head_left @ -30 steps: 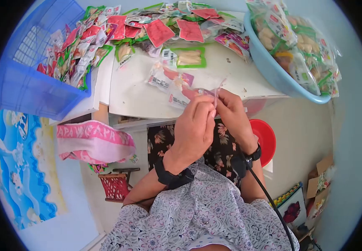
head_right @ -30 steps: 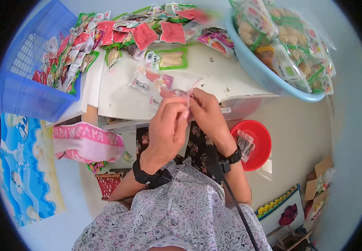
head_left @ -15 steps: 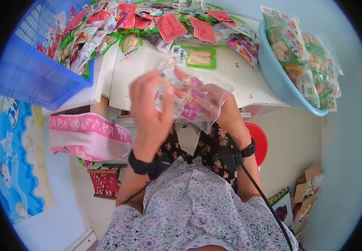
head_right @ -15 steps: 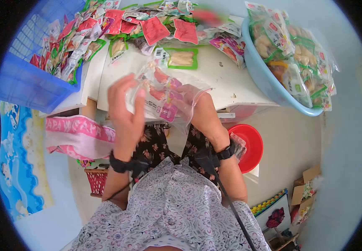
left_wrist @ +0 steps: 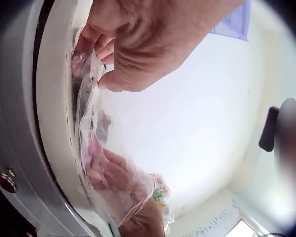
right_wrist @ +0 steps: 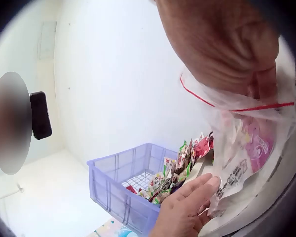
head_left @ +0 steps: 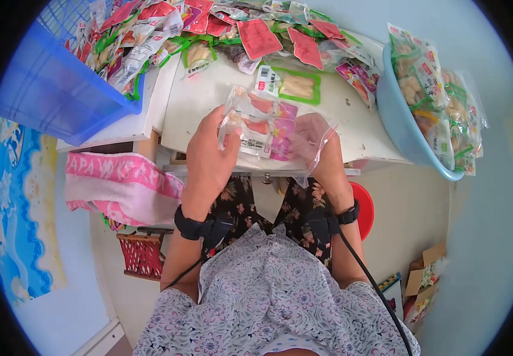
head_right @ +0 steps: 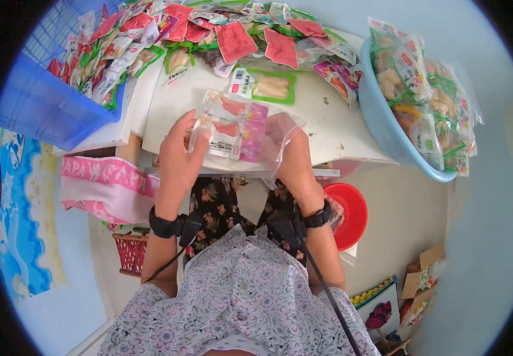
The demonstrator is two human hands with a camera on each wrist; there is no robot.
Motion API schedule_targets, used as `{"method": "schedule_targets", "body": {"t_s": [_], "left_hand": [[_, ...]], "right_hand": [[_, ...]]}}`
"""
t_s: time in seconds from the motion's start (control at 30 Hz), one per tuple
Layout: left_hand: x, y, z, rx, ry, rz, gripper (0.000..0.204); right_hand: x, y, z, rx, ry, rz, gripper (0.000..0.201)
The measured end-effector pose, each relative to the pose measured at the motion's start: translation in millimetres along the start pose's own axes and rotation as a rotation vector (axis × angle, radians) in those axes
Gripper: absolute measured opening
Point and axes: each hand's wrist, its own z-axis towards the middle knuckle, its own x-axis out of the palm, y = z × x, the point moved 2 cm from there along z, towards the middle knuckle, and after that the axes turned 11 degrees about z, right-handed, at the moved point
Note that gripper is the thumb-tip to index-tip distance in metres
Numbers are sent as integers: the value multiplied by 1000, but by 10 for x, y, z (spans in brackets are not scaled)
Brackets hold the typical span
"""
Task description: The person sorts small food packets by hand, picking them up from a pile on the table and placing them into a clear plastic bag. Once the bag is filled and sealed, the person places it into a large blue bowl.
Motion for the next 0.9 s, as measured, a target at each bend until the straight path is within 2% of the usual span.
{"method": "schedule_targets", "body": {"t_s": [0.03, 0.13, 0.23, 0.33, 0.43, 0.57, 0.67, 0.7, 0.8, 0.9], "left_hand": [[-1, -19, -16, 58, -22, 85, 64], [-64, -75, 47, 9, -113, 26, 61], [19, 80, 121, 8, -9, -203, 69], [29, -12, 76, 87, 16, -93, 65], [109, -16, 48, 246, -94, 41, 59], [149, -16, 72, 262, -94, 123, 56], [49, -25, 96, 218, -19, 51, 56], [19, -8, 105, 209, -1, 17, 56], [9, 127, 171, 192, 4, -78, 56], [26, 149, 209, 147, 1, -144, 55]], "right_hand": [[8, 11, 0, 8, -7, 19, 21], [14, 49, -39, -78, -46, -94, 22], [-17, 50, -52, -184, -53, -430, 23], [-16, -1, -50, -305, -43, -447, 24], [17, 67, -51, -307, -49, -523, 27], [-16, 17, -49, -521, -58, -610, 29], [-136, 49, -113, -362, -25, -491, 28], [-184, 159, -146, -266, -10, -365, 23], [-384, 307, -210, -331, -67, -143, 18], [-600, 385, -97, -276, -284, -195, 17]]}}
